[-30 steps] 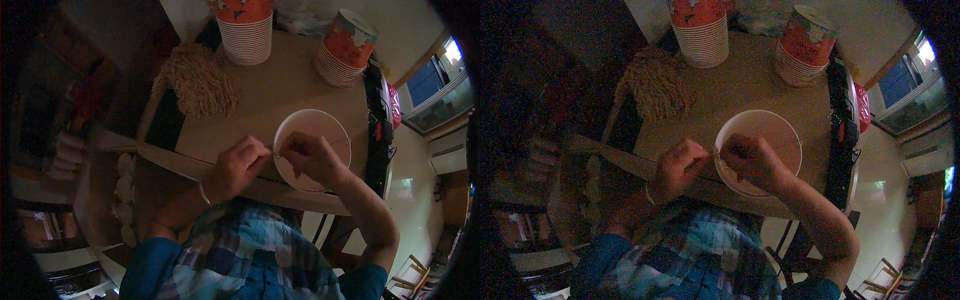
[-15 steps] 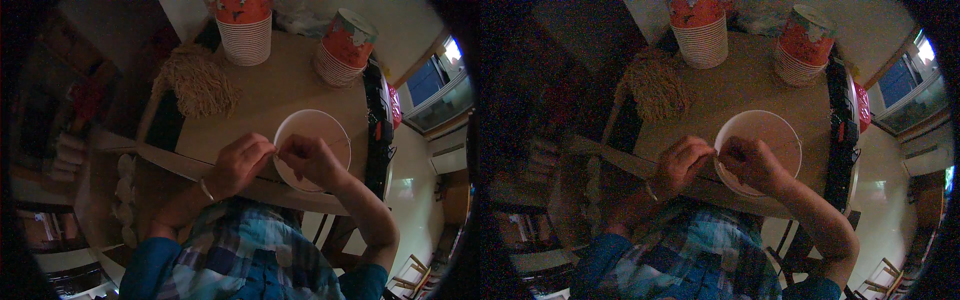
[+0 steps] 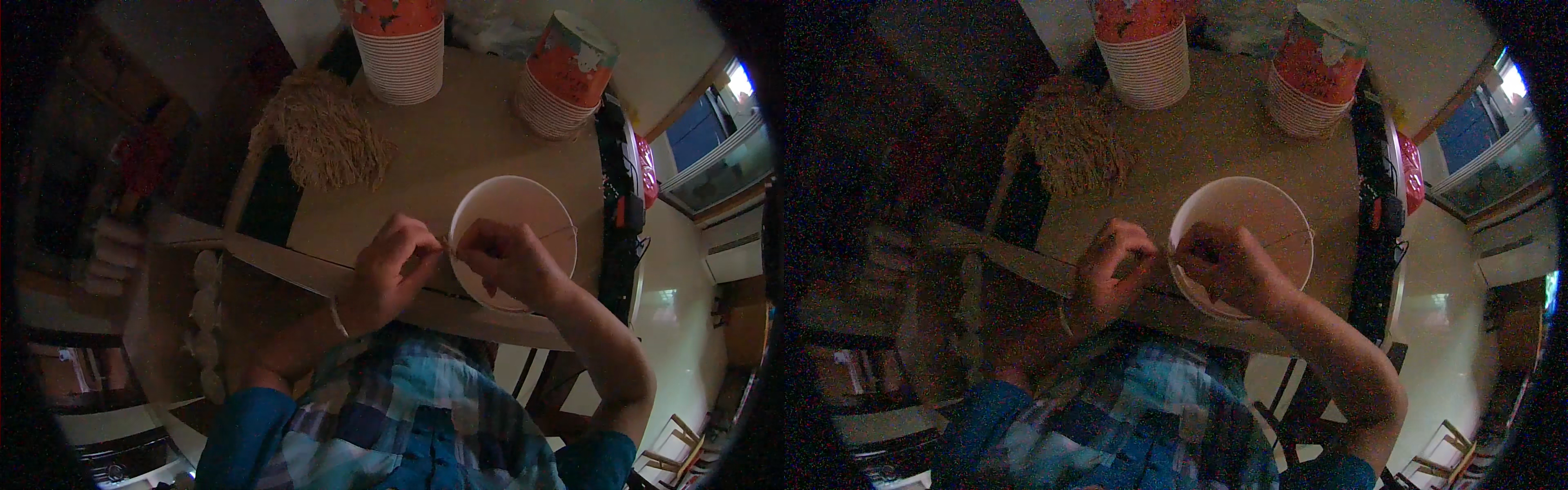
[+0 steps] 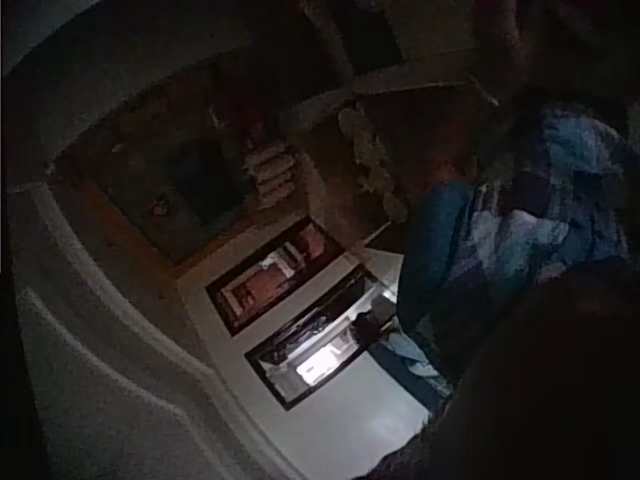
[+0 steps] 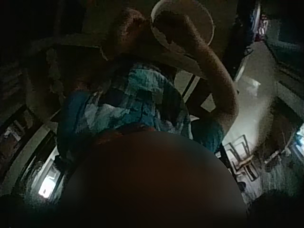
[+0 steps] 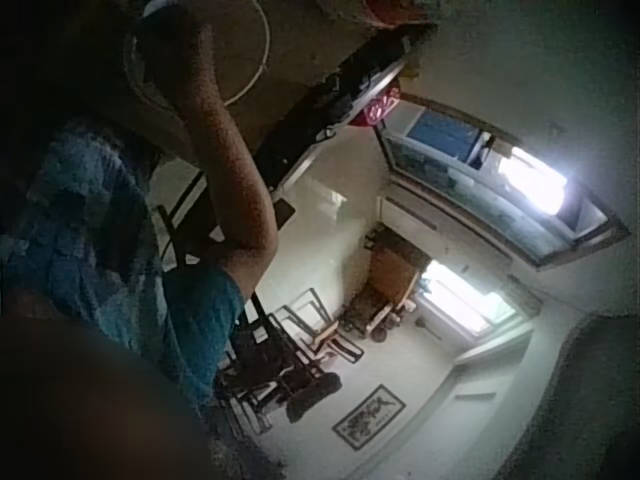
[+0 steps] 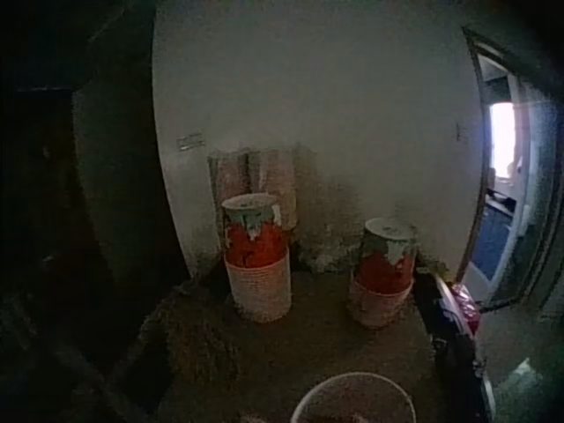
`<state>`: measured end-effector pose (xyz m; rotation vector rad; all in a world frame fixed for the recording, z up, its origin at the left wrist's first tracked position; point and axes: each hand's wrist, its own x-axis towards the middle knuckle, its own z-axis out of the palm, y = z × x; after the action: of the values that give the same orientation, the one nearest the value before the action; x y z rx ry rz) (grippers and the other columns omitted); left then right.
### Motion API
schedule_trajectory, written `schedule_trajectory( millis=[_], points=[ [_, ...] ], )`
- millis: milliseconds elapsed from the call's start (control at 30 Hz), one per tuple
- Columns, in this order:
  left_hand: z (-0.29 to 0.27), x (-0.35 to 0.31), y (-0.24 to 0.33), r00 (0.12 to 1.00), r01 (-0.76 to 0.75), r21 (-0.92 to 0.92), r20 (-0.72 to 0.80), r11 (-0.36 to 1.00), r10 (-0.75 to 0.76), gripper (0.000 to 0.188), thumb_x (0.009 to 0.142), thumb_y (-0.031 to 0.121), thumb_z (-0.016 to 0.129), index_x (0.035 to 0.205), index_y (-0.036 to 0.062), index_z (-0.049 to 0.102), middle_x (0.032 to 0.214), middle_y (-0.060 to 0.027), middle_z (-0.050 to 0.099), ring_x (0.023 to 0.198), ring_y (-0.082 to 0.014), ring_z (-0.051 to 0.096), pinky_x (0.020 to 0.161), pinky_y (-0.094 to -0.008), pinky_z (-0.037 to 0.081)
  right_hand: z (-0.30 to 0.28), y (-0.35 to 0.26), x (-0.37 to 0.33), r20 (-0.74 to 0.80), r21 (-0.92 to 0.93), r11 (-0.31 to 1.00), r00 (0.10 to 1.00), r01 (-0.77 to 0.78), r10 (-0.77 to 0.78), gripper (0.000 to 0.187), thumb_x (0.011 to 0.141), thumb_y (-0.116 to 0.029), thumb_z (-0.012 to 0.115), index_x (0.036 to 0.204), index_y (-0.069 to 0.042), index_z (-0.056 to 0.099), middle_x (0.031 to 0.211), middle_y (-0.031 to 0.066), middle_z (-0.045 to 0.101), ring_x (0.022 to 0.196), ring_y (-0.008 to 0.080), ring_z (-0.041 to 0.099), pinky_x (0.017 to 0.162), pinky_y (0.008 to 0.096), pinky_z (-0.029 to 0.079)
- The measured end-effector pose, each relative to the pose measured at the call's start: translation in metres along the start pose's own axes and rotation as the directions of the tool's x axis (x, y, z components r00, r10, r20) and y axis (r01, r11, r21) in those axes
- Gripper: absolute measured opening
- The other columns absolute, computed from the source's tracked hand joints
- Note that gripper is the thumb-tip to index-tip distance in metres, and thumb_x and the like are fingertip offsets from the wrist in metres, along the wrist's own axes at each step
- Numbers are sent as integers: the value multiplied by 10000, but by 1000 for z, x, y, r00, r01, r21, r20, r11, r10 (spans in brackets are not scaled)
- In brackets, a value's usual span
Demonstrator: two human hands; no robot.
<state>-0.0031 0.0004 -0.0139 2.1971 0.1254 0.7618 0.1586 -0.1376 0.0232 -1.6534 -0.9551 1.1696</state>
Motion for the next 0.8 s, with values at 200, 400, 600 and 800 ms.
schedule_trajectory(
  millis=[200,400,600,800],
  points=[
    [0,-6,6,996,-67,97,-48,993,72,223,805,-18,693,998,50,603,955,-109,576,834,-286,610,696,-352,515,0,5,1,-8,29,999,1000,17,-17,69,924,-79,583,921,-18,615,734,-5,576,580,44,535,473,207,446],
    [6,-6,9,994,-89,161,-43,983,97,247,808,26,714,1032,51,614,976,-112,579,855,-287,622,699,-363,525,2,3,0,-16,36,999,1000,17,-17,69,920,-84,600,914,-16,612,727,-8,575,574,41,530,468,204,443],
    [9,-5,6,992,-92,172,-64,981,104,258,790,22,726,1022,51,619,967,-110,583,853,-280,624,708,-359,531,3,2,1,-20,4,1000,999,-27,27,84,922,-105,623,905,-24,610,727,-12,577,567,36,521,450,203,433],
    [9,-2,7,992,-92,140,-72,986,102,229,771,0,726,978,47,640,941,-106,590,833,-278,623,698,-358,531,3,8,2,-42,0,1000,999,28,-28,79,920,-108,628,905,-31,613,732,-16,581,583,34,522,448,200,429]
  ],
)
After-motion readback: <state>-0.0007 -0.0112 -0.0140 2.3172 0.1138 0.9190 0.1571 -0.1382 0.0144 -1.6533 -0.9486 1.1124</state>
